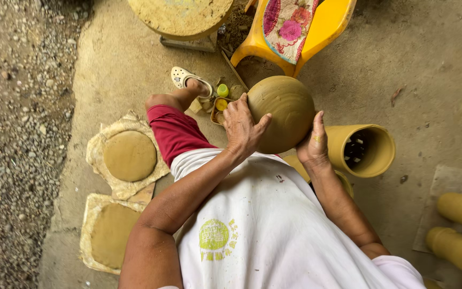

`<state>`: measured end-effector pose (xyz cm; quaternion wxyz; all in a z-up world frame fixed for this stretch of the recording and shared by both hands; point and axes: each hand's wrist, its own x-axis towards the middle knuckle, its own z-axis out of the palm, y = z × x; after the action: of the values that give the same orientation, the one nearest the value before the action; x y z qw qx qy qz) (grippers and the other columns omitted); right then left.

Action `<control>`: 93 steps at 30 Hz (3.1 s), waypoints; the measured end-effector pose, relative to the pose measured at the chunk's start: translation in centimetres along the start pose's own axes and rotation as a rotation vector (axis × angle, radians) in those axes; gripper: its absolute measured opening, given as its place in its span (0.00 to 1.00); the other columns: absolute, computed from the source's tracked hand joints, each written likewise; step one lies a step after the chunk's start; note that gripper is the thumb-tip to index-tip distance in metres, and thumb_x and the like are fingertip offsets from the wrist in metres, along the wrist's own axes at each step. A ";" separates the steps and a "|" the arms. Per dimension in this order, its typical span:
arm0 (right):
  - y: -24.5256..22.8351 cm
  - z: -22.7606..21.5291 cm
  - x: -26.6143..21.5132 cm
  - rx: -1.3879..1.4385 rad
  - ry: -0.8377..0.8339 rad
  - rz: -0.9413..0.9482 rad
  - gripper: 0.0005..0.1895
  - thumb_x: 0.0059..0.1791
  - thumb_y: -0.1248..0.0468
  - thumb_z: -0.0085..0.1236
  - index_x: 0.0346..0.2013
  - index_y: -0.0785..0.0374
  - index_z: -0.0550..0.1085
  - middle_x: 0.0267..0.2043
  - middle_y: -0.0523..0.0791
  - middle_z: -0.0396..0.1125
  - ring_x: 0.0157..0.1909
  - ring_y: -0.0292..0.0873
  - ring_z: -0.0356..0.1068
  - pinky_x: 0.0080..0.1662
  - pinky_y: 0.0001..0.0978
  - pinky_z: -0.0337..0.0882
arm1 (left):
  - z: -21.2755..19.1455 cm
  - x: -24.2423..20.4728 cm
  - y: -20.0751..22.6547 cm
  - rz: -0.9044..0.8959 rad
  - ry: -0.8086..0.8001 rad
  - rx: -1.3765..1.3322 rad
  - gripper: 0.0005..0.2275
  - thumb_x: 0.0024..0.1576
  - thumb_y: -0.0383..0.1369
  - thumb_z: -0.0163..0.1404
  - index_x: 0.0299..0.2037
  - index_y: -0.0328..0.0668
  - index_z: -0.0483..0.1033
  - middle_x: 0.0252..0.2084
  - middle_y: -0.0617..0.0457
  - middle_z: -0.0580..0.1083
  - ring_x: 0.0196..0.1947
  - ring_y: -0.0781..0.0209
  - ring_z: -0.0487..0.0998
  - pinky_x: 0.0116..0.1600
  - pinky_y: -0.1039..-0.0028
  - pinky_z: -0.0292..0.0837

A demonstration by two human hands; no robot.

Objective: The person shapes clay on a spinning pottery wheel by hand, uses a wooden tool to engrave vertical lines around the center of the vessel, and attaches a small lump of clay to the top to form a knob.

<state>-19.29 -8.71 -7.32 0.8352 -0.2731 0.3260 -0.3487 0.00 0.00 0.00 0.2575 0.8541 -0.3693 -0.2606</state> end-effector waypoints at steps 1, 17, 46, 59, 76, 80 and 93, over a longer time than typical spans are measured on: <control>-0.8 0.0 0.1 -0.036 0.030 -0.030 0.50 0.55 0.34 0.48 0.78 0.66 0.47 0.79 0.56 0.44 0.78 0.56 0.46 0.75 0.55 0.51 | 0.5 0.5 0.3 0.027 0.010 -0.016 0.42 0.51 0.50 0.60 0.71 0.34 0.55 0.62 0.37 0.63 0.62 0.40 0.61 0.69 0.51 0.56; 1.6 9.3 21.9 -0.264 0.215 -0.036 0.36 0.56 0.44 0.46 0.73 0.54 0.50 0.74 0.46 0.52 0.73 0.47 0.53 0.71 0.49 0.56 | -3.4 24.7 -5.7 -0.011 -0.025 -0.249 0.41 0.42 0.48 0.67 0.67 0.43 0.67 0.59 0.42 0.70 0.59 0.44 0.66 0.63 0.57 0.65; 28.6 19.7 87.6 -0.904 0.169 0.408 0.40 0.55 0.40 0.45 0.77 0.50 0.48 0.81 0.52 0.36 0.81 0.55 0.36 0.74 0.49 0.45 | 1.8 80.1 -38.2 -0.679 0.042 -0.250 0.44 0.64 0.57 0.44 0.76 0.36 0.33 0.77 0.32 0.42 0.78 0.34 0.42 0.77 0.45 0.36; 28.5 18.2 88.3 -0.692 0.090 0.453 0.42 0.54 0.42 0.47 0.77 0.50 0.44 0.79 0.51 0.41 0.78 0.52 0.43 0.72 0.47 0.49 | -0.8 81.5 -35.2 -0.821 0.022 -0.329 0.46 0.57 0.58 0.52 0.76 0.44 0.36 0.77 0.36 0.43 0.76 0.34 0.43 0.74 0.44 0.42; 21.6 16.6 98.2 -1.458 -1.080 0.038 0.34 0.60 0.47 0.42 0.76 0.60 0.54 0.67 0.51 0.55 0.70 0.50 0.56 0.70 0.42 0.58 | 4.1 79.6 -33.3 -0.726 0.556 -0.152 0.42 0.61 0.64 0.42 0.73 0.35 0.53 0.70 0.34 0.59 0.72 0.37 0.58 0.71 0.43 0.51; 21.9 15.8 98.5 -1.318 -1.195 -0.115 0.34 0.61 0.47 0.41 0.78 0.61 0.53 0.67 0.51 0.54 0.71 0.50 0.54 0.73 0.44 0.56 | 5.4 79.4 -34.1 -0.711 0.646 -0.215 0.46 0.60 0.70 0.31 0.76 0.35 0.49 0.73 0.32 0.57 0.75 0.37 0.57 0.76 0.43 0.53; 15.2 5.6 101.2 -0.763 -1.003 -0.124 0.07 0.53 0.72 0.56 0.46 0.65 0.75 0.38 0.39 0.66 0.41 0.36 0.66 0.45 0.27 0.78 | 16.5 64.3 -27.5 -0.370 1.147 -0.719 0.14 0.69 0.32 0.54 0.62 0.35 0.73 0.59 0.45 0.75 0.62 0.57 0.77 0.68 0.65 0.77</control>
<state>46.07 -75.20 -49.92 0.7083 -0.7004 -0.0200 -0.0854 41.21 -36.97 -45.88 0.6296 0.7675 0.0852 0.0855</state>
